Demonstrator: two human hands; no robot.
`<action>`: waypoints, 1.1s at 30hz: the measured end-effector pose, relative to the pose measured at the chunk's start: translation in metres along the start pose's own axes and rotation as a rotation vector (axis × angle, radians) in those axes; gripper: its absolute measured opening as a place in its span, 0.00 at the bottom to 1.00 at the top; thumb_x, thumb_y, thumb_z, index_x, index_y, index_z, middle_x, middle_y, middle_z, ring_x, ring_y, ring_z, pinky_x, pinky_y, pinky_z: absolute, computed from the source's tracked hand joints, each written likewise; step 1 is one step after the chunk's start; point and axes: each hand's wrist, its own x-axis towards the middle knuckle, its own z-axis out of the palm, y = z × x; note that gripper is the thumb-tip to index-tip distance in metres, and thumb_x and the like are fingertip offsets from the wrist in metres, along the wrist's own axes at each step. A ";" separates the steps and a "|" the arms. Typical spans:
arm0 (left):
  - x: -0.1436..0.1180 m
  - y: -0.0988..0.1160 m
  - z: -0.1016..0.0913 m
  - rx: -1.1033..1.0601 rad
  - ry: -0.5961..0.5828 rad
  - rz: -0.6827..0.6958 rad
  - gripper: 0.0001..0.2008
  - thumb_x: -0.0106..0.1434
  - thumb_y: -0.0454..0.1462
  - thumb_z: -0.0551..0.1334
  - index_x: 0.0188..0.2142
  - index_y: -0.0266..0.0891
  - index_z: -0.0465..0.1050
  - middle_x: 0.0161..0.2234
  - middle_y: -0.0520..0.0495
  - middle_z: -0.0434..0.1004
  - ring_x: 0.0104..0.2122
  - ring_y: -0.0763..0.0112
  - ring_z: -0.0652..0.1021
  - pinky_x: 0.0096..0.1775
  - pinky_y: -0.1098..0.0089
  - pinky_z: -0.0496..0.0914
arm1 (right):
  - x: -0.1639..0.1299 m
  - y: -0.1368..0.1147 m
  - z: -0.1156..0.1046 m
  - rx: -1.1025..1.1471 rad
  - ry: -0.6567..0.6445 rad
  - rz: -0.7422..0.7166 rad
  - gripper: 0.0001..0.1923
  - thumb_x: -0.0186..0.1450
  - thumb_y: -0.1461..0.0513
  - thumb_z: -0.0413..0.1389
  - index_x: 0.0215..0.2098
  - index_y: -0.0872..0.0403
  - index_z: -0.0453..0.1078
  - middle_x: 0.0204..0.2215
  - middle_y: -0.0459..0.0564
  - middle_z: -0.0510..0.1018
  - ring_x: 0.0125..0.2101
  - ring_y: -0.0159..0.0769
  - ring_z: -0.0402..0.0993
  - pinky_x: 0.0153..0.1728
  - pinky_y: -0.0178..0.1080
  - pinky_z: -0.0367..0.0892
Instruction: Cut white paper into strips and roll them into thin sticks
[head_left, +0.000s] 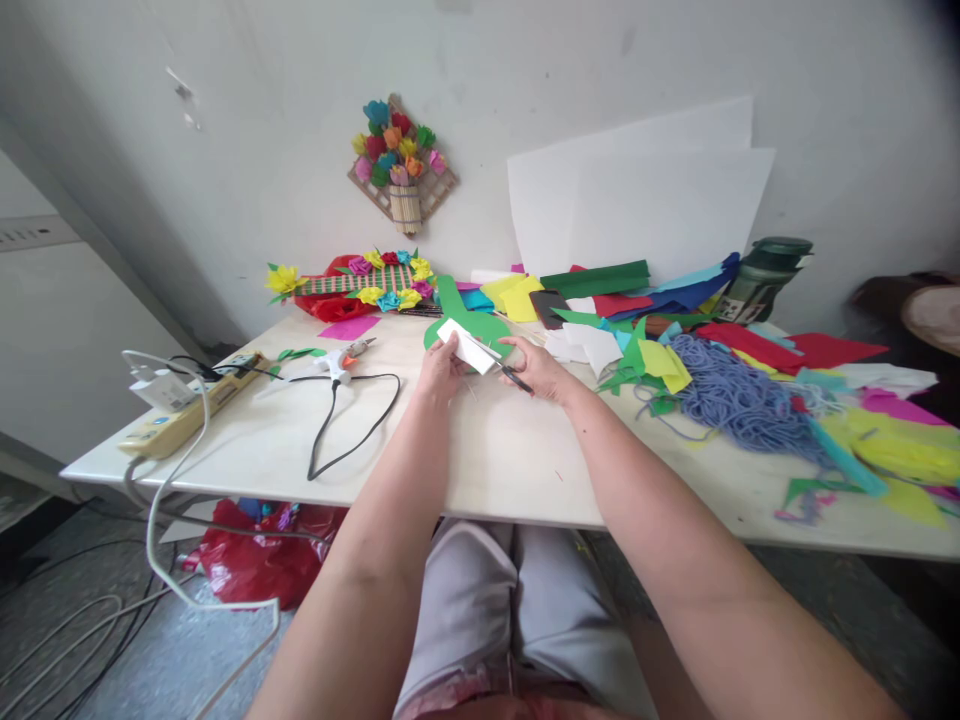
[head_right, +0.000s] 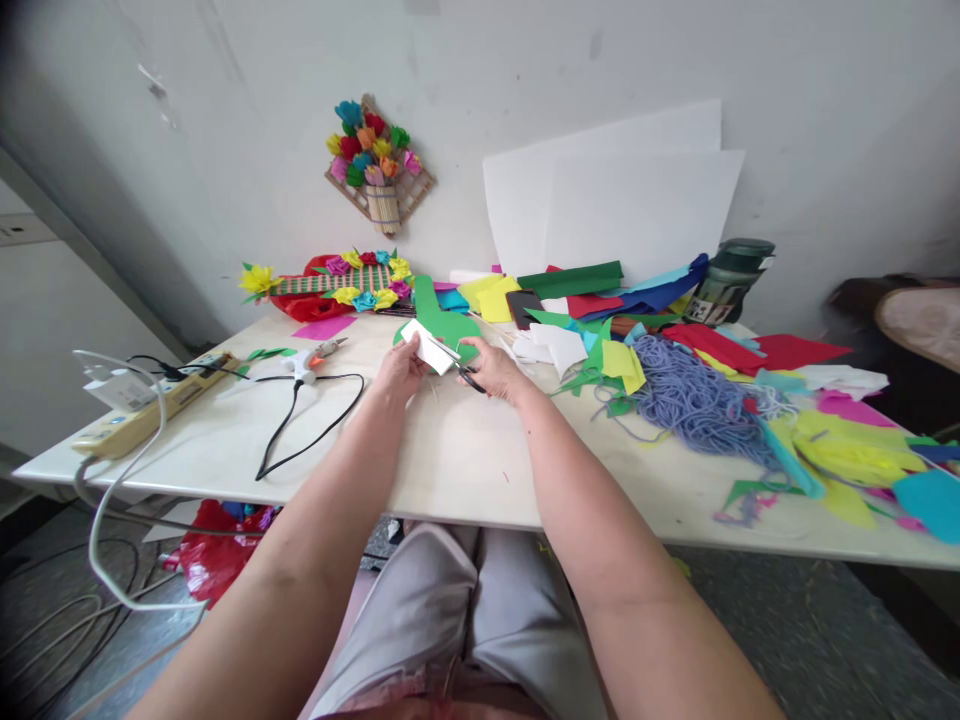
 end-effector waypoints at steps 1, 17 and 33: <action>-0.001 0.000 0.000 -0.003 -0.002 -0.004 0.09 0.62 0.37 0.59 0.39 0.33 0.69 0.31 0.42 0.79 0.34 0.66 0.80 0.37 0.66 0.75 | 0.000 0.001 0.000 -0.001 0.004 -0.001 0.36 0.50 0.63 0.60 0.56 0.56 0.59 0.14 0.35 0.68 0.10 0.23 0.57 0.11 0.28 0.55; -0.003 -0.004 0.003 0.019 -0.047 -0.011 0.08 0.62 0.37 0.58 0.38 0.33 0.70 0.32 0.41 0.79 0.33 0.67 0.79 0.39 0.64 0.75 | 0.000 0.003 0.001 -0.026 0.024 0.013 0.36 0.49 0.64 0.58 0.57 0.56 0.58 0.13 0.34 0.66 0.11 0.24 0.57 0.13 0.28 0.55; -0.003 -0.001 0.002 0.004 -0.024 -0.006 0.08 0.62 0.37 0.59 0.39 0.34 0.70 0.32 0.43 0.79 0.30 0.70 0.79 0.38 0.67 0.74 | 0.001 -0.005 0.006 -0.140 0.050 0.009 0.36 0.51 0.63 0.58 0.58 0.54 0.58 0.14 0.35 0.67 0.13 0.26 0.58 0.17 0.30 0.56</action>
